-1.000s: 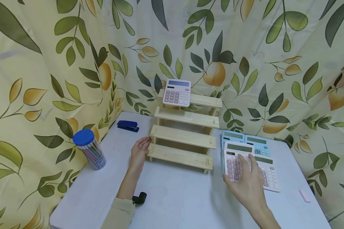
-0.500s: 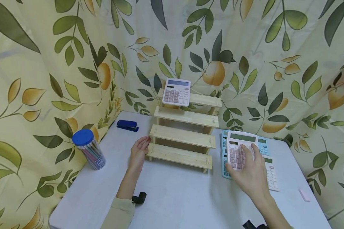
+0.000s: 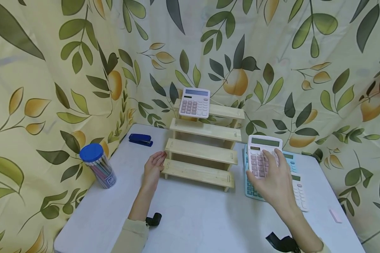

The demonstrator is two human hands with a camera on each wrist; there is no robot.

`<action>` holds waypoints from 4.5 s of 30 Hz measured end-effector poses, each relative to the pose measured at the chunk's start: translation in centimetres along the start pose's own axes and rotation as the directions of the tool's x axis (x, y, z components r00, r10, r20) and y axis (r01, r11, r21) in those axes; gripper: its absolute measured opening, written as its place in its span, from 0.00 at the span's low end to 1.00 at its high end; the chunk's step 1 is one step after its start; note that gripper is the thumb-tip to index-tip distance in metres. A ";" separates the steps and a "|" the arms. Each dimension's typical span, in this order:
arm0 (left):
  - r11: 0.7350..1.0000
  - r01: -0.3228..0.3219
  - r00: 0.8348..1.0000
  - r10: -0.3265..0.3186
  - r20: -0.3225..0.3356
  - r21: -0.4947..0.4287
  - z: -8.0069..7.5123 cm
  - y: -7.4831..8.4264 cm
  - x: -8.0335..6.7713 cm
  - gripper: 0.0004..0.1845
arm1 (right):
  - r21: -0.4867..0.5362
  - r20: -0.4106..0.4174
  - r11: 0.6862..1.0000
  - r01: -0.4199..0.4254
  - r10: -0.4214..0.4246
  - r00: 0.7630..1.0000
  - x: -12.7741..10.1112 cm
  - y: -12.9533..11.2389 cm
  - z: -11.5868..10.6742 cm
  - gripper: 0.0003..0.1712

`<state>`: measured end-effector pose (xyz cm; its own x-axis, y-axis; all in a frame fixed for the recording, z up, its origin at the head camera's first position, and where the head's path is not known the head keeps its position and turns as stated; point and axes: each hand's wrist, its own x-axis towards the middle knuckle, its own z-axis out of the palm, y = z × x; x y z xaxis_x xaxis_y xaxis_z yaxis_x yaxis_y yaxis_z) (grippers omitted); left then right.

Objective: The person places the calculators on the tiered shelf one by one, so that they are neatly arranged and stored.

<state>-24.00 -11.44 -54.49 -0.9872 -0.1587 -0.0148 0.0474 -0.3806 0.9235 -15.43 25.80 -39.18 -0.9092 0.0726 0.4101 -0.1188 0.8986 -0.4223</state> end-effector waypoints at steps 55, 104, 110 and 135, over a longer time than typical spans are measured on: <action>1.000 -0.011 1.000 0.011 0.001 0.015 -0.2 0.0 0.0 0.36 | 0.033 0.060 0.999 0.013 -0.015 0.998 10.0 -5.6 2.0 0.49; 0.998 -0.034 0.999 0.035 -0.010 0.047 0.3 0.1 -0.3 0.35 | -0.013 0.141 1.000 -0.023 0.025 0.990 19.0 -7.9 7.1 0.50; 0.998 -0.046 0.999 0.047 -0.008 0.033 0.2 -0.1 -0.2 0.36 | -0.054 0.126 0.998 -0.041 0.047 0.991 19.2 -8.4 7.6 0.49; 0.998 -0.053 0.998 0.054 -0.022 0.041 0.4 -0.3 -0.1 0.36 | 0.025 0.124 1.000 -0.013 0.010 0.992 18.4 -6.9 7.1 0.58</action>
<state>-23.97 -10.91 -54.58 -0.9796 -0.1990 0.0265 0.0932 -0.3337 0.9381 -34.17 17.90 -34.46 -0.9527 0.0275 0.3026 -0.1167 0.8863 -0.4481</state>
